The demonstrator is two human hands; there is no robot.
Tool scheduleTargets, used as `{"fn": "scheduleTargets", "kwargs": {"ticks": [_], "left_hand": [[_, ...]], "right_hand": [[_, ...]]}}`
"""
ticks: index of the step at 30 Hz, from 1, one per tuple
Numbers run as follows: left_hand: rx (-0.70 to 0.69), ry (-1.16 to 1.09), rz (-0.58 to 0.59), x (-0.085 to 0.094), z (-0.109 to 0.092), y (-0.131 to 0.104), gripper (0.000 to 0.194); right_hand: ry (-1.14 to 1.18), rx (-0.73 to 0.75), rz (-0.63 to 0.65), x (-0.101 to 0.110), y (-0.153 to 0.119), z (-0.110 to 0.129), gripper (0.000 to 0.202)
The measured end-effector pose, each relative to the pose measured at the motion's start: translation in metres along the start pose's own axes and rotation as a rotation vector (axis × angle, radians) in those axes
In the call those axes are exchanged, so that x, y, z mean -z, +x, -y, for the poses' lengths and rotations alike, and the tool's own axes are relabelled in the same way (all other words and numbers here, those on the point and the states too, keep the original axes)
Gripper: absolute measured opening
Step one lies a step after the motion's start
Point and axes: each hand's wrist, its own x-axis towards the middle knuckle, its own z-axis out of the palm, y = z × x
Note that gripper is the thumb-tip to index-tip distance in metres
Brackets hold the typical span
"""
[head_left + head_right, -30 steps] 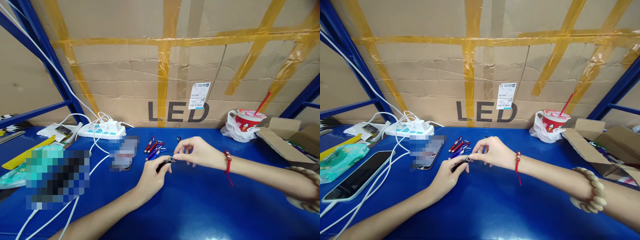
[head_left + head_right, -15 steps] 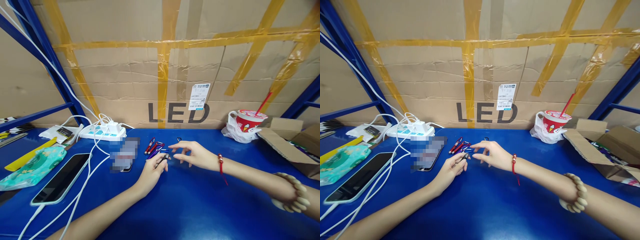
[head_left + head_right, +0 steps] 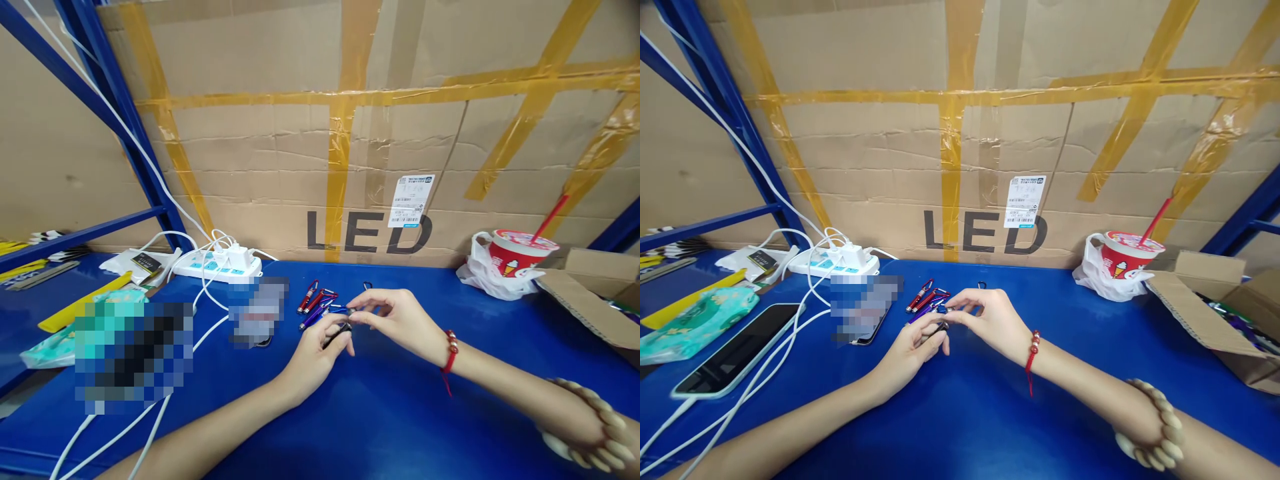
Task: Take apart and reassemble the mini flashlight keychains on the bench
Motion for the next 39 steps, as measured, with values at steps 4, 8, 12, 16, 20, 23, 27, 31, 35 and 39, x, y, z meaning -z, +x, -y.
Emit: {"fn": "scheduleTargets", "kwargs": {"ticks": [4,8,12,16,20,23,27,31,35,39], "left_hand": [[-0.013,-0.006,-0.016,0.001,-0.001,0.000,0.027],[-0.008,-0.017,-0.033,0.002,-0.002,0.000,0.030],[-0.008,0.007,-0.058,0.003,0.000,0.001,0.030],[-0.035,0.042,-0.065,0.003,0.000,0.001,0.022],[-0.028,0.035,-0.041,0.001,-0.003,-0.002,0.020],[-0.030,0.031,-0.021,-0.001,-0.005,-0.004,0.022],[-0.036,0.026,-0.007,-0.001,-0.005,-0.005,0.022],[-0.030,0.062,0.000,-0.001,-0.006,-0.007,0.021],[-0.038,0.105,0.005,-0.002,-0.008,-0.008,0.022],[-0.053,0.165,-0.005,-0.004,-0.011,-0.009,0.022]], "right_hand": [[0.018,0.026,0.011,0.003,0.002,0.001,0.023],[-0.022,0.108,0.025,0.003,0.002,0.003,0.025],[-0.081,0.228,0.072,0.003,0.002,0.004,0.026],[-0.092,0.222,0.143,0.006,0.000,0.004,0.024],[-0.037,0.086,0.162,0.010,-0.002,0.006,0.018],[0.061,-0.046,0.157,0.011,-0.003,0.008,0.017],[0.137,-0.145,0.165,0.009,-0.003,0.007,0.018],[0.147,-0.197,0.174,0.009,-0.004,0.005,0.019],[0.132,-0.166,0.207,0.012,-0.004,0.004,0.015],[0.121,-0.160,0.247,0.014,-0.004,0.004,0.016]]}}
